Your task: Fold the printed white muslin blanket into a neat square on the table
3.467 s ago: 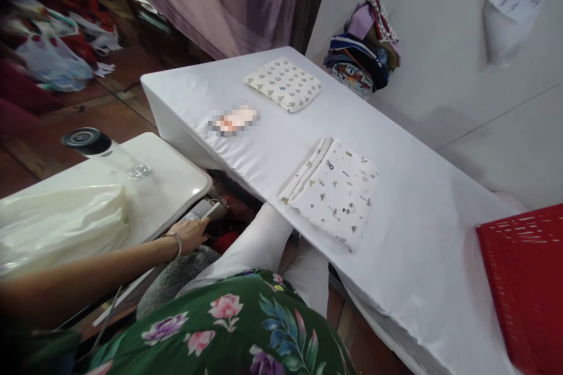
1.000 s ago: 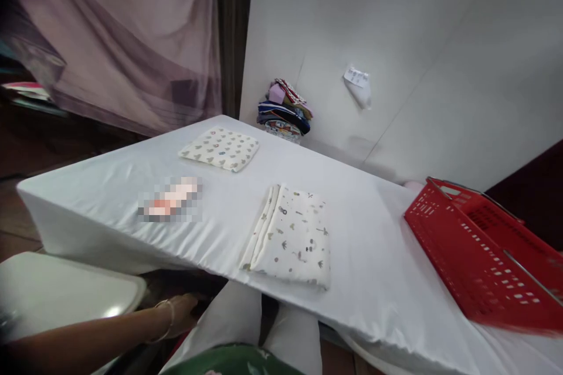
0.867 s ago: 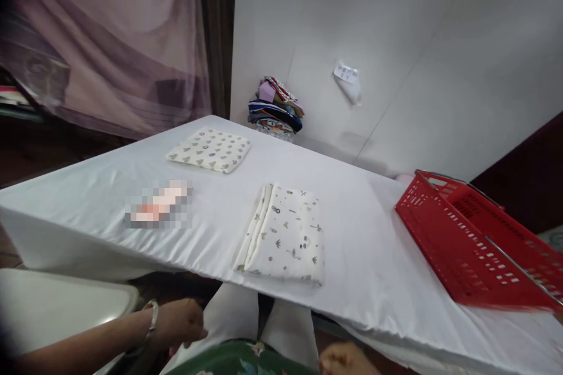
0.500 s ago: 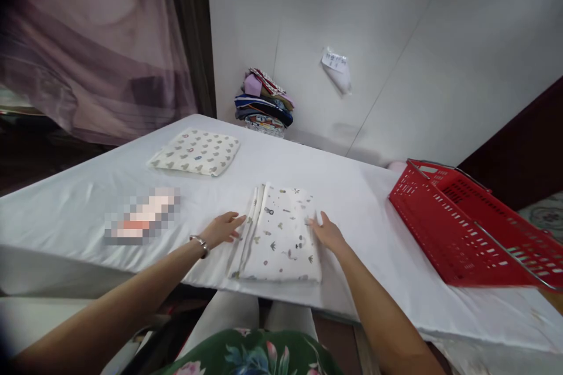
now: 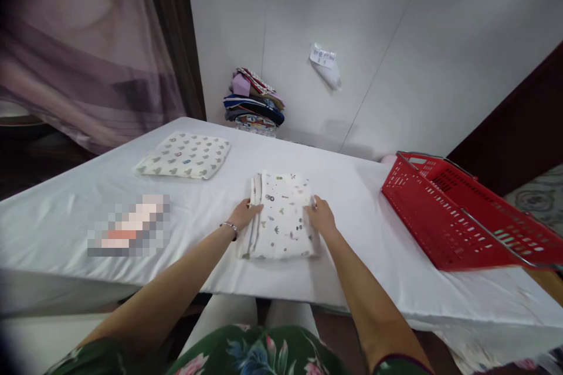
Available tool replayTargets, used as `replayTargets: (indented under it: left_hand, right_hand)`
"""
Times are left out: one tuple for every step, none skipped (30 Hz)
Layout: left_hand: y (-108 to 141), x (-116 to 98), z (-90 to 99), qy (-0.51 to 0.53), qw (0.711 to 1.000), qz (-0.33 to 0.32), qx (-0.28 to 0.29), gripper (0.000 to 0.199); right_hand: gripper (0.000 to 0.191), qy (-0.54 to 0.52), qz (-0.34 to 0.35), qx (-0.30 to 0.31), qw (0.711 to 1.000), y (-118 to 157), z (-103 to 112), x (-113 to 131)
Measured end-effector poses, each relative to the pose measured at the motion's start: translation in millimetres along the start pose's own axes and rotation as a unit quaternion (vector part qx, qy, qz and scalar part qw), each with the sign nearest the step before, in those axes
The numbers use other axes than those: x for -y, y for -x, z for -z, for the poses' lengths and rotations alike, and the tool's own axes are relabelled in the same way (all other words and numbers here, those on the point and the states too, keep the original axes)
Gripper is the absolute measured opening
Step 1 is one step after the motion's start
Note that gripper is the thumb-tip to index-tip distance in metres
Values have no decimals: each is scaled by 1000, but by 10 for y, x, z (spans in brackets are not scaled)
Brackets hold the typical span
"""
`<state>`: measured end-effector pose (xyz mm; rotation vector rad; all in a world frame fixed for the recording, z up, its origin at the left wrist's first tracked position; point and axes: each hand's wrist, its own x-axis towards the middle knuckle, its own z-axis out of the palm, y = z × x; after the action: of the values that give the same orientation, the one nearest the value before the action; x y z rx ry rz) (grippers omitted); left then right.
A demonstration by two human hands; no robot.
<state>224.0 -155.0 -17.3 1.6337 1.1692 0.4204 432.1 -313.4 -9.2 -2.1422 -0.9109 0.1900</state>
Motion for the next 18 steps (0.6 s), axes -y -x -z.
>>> replayTargets:
  left_hand:
    - [-22, 31, 0, 7, 1000, 20, 0, 59]
    - [-37, 68, 0, 15, 999, 32, -2, 60]
    - [-47, 108, 1, 22, 999, 36, -3, 60]
    - [-53, 148, 1, 27, 999, 37, -3, 59]
    - [-57, 184, -1, 33, 999, 38, -3, 58]
    - [-60, 213, -7, 38, 998, 39, -4, 57]
    - [-62, 235, -17, 42, 998, 40, -5, 56]
    - [-65, 249, -32, 45, 998, 39, -5, 53]
    - [-66, 254, -51, 49, 998, 37, -5, 50]
    - [-65, 252, -73, 55, 998, 36, -3, 47]
    - [-60, 243, -95, 62, 997, 35, 1, 44]
    - [-52, 229, -115, 70, 997, 34, 7, 42]
    - [-41, 214, -132, 79, 996, 35, 13, 42]
    - [-28, 198, -144, 87, 995, 37, 19, 42]
    - [-14, 185, -150, 94, 995, 39, 24, 44]
    - [-3, 176, -150, 102, 994, 41, 29, 45]
    - [3, 172, -144, 111, 992, 42, 31, 47]
    - [5, 175, -133, 120, 991, 44, 31, 48]
  right_hand:
    - [46, 20, 26, -2, 999, 36, -12, 23]
    - [38, 22, 55, 0, 998, 94, -43, 63]
    - [34, 9, 77, 14, 997, 172, -89, 122]
    - [34, -10, 88, 43, 995, 264, -149, 197]
    - [35, -25, 86, 81, 993, 362, -219, 286]
    - [38, -31, 77, 122, 989, 459, -295, 384]
    - [44, -23, 70, 158, 985, 547, -372, 485]
    - [51, -5, 70, 182, 981, 621, -448, 581]
    - [58, 21, 75, 196, 978, 675, -521, 666]
    - [65, 48, 81, 200, 975, 708, -588, 737]
    - [70, 70, 85, 200, 974, 721, -650, 788]
    - [74, 83, 86, 198, 973, 716, -705, 820]
    - [76, 81, 84, 200, 973, 698, -751, 832]
    - [75, 63, 79, 208, 973, 670, -788, 827]
    - [72, 26, 67, 222, 972, 639, -811, 808]
    - [68, -28, 48, 240, 969, 607, -818, 781]
    - [63, -94, 21, 258, 961, 575, -802, 748]
    - [60, -166, -11, 267, 949, 543, -759, 712]
